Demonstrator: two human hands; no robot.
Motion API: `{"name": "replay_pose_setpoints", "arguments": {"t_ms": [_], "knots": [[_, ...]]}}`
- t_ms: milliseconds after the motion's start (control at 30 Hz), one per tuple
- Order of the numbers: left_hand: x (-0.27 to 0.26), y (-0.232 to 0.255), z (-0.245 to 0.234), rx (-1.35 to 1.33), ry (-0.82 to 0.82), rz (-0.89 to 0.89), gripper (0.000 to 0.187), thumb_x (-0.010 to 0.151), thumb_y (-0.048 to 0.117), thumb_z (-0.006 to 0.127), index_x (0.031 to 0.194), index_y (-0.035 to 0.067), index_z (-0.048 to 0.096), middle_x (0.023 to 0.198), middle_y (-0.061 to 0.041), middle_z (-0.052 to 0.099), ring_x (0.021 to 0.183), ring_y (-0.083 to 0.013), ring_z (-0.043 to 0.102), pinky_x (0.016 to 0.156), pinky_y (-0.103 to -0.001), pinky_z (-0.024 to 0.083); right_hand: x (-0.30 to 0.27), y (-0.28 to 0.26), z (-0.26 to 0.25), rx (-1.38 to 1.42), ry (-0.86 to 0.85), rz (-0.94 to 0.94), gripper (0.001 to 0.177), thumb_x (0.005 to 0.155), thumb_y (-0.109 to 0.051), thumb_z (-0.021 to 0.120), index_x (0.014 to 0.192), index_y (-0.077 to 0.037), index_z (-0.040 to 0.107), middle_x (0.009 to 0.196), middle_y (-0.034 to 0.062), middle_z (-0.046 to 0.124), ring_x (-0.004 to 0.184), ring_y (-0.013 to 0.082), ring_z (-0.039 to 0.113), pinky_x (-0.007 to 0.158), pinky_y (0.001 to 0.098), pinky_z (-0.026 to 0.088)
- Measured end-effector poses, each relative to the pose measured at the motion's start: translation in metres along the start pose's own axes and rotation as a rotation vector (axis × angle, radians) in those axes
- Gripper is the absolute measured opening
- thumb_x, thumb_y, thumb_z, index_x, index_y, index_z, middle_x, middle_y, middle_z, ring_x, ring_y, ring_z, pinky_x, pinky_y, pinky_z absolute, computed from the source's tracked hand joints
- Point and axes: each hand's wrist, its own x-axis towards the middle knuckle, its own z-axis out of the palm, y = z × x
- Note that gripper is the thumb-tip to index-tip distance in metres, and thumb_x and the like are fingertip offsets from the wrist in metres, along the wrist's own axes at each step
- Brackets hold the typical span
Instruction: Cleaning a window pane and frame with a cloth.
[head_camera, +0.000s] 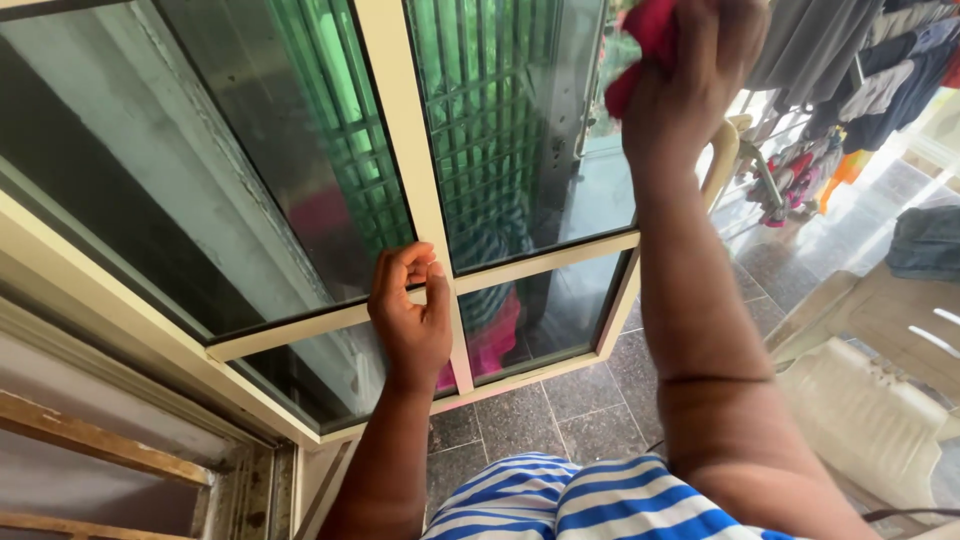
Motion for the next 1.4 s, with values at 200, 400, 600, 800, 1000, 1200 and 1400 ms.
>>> {"name": "replay_pose_setpoints", "arguments": {"t_ms": [200, 400, 600, 800, 1000, 1200, 1400], "knots": [[0.002, 0.001, -0.006, 0.059, -0.019, 0.046, 0.016, 0.099, 0.000, 0.063, 0.115, 0.001, 0.064, 0.102, -0.009, 0.064, 0.091, -0.0195, 0.064, 0.085, -0.031, 0.054, -0.108, -0.027, -0.029, 0.106, -0.070, 0.169, 0.019, 0.097, 0.007, 0.068, 0.110, 0.000, 0.055, 0.138, 0.0241, 0.054, 0.125, 0.0412, 0.056, 0.106, 0.0460, 0.051], [0.002, -0.005, 0.000, 0.021, -0.021, 0.027, 0.014, 0.100, 0.001, 0.063, 0.114, 0.001, 0.064, 0.103, -0.010, 0.064, 0.090, -0.0196, 0.065, 0.083, -0.031, 0.054, -0.118, -0.037, -0.051, 0.086, -0.215, 0.212, 0.033, 0.086, 0.006, 0.073, 0.117, 0.001, 0.062, 0.132, 0.0241, 0.054, 0.122, 0.0421, 0.057, 0.103, 0.0469, 0.048], [0.002, -0.005, 0.014, 0.001, -0.052, 0.018, 0.014, 0.100, 0.001, 0.063, 0.114, 0.001, 0.063, 0.102, -0.010, 0.064, 0.091, -0.0195, 0.065, 0.083, -0.031, 0.055, -0.019, 0.004, -0.015, 0.075, -0.101, 0.124, 0.031, 0.099, 0.010, 0.064, 0.126, -0.005, 0.062, 0.136, 0.0168, 0.056, 0.130, 0.0361, 0.059, 0.103, 0.0416, 0.051], [0.001, -0.006, 0.014, -0.013, -0.032, 0.016, 0.017, 0.099, 0.000, 0.063, 0.116, 0.001, 0.063, 0.104, -0.010, 0.065, 0.092, -0.0198, 0.066, 0.083, -0.031, 0.055, -0.064, -0.012, -0.015, 0.270, -0.009, 0.132, 0.029, 0.105, 0.006, 0.064, 0.131, -0.005, 0.056, 0.139, 0.0185, 0.051, 0.126, 0.0345, 0.065, 0.104, 0.0401, 0.063], [0.005, -0.011, 0.007, -0.002, 0.006, 0.036, 0.015, 0.100, 0.001, 0.063, 0.114, 0.001, 0.063, 0.101, -0.009, 0.064, 0.090, -0.0188, 0.065, 0.083, -0.030, 0.054, -0.161, -0.047, -0.042, 0.159, -0.309, -0.038, 0.017, 0.085, -0.005, 0.072, 0.099, -0.004, 0.061, 0.120, 0.0201, 0.062, 0.115, 0.0402, 0.060, 0.100, 0.0526, 0.049], [0.006, -0.009, 0.010, -0.011, 0.009, 0.026, 0.016, 0.099, 0.000, 0.064, 0.115, 0.000, 0.064, 0.100, -0.009, 0.064, 0.089, -0.0183, 0.064, 0.083, -0.030, 0.053, -0.040, -0.003, -0.006, 0.051, -0.052, -0.238, 0.030, 0.090, 0.004, 0.076, 0.116, 0.001, 0.062, 0.116, 0.0198, 0.058, 0.111, 0.0365, 0.054, 0.096, 0.0502, 0.041], [0.007, -0.006, 0.006, 0.002, 0.023, 0.030, 0.018, 0.098, -0.002, 0.063, 0.116, 0.001, 0.064, 0.099, -0.009, 0.064, 0.089, -0.0184, 0.064, 0.083, -0.030, 0.053, -0.108, -0.030, 0.017, -0.732, -0.260, -0.293, 0.038, 0.094, -0.009, 0.055, 0.125, 0.010, 0.065, 0.109, 0.0272, 0.060, 0.099, 0.0388, 0.059, 0.094, 0.0444, 0.052]]}}
